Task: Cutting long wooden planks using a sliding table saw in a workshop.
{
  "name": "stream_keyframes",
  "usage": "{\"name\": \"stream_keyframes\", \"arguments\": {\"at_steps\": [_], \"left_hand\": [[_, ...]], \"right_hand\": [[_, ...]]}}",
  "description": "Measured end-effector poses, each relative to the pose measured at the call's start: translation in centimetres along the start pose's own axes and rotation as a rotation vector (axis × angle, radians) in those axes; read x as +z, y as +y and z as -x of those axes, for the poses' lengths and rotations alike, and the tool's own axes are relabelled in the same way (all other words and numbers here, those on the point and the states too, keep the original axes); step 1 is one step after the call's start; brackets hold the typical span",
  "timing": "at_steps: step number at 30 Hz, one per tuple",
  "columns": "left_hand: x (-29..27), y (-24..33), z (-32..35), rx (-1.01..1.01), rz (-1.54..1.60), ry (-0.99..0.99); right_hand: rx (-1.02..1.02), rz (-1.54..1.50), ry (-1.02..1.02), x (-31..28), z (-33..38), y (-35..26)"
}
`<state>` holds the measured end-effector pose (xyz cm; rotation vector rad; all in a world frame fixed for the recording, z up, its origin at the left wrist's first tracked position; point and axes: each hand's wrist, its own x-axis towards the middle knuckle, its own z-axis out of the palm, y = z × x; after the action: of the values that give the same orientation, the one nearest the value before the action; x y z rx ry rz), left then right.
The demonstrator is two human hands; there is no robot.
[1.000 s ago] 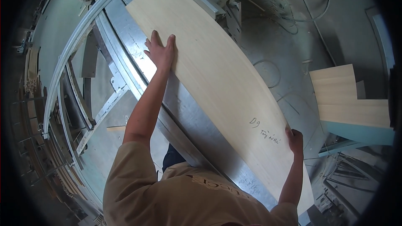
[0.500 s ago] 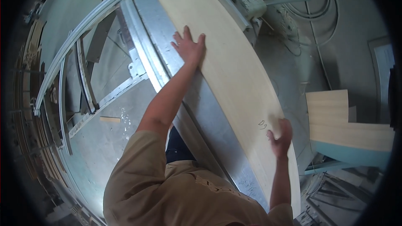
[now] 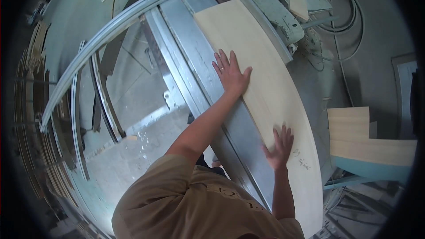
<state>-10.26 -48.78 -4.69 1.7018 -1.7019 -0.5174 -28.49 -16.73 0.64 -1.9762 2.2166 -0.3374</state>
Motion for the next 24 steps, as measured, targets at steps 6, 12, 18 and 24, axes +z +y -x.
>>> {"name": "stream_keyframes", "arguments": {"at_steps": [6, 12, 18, 24], "left_hand": [[0.1, -3.5, -16.5, 0.326, -0.115, -0.113], [4.3, -4.1, -30.4, 0.414, -0.194, -0.107], [6.5, -2.4, -36.1, 0.201, -0.306, -0.197], [7.1, -2.2, -36.7, 0.151, -0.317, -0.238]], "right_hand": [[0.086, 0.058, -0.04, -0.1, -1.5, -0.4], [0.149, 0.109, -0.161, -0.3, -2.5, -0.8], [0.161, 0.077, -0.138, 0.0, -2.5, -0.7], [0.201, 0.089, -0.167, -0.1, -2.5, -0.7]]}}
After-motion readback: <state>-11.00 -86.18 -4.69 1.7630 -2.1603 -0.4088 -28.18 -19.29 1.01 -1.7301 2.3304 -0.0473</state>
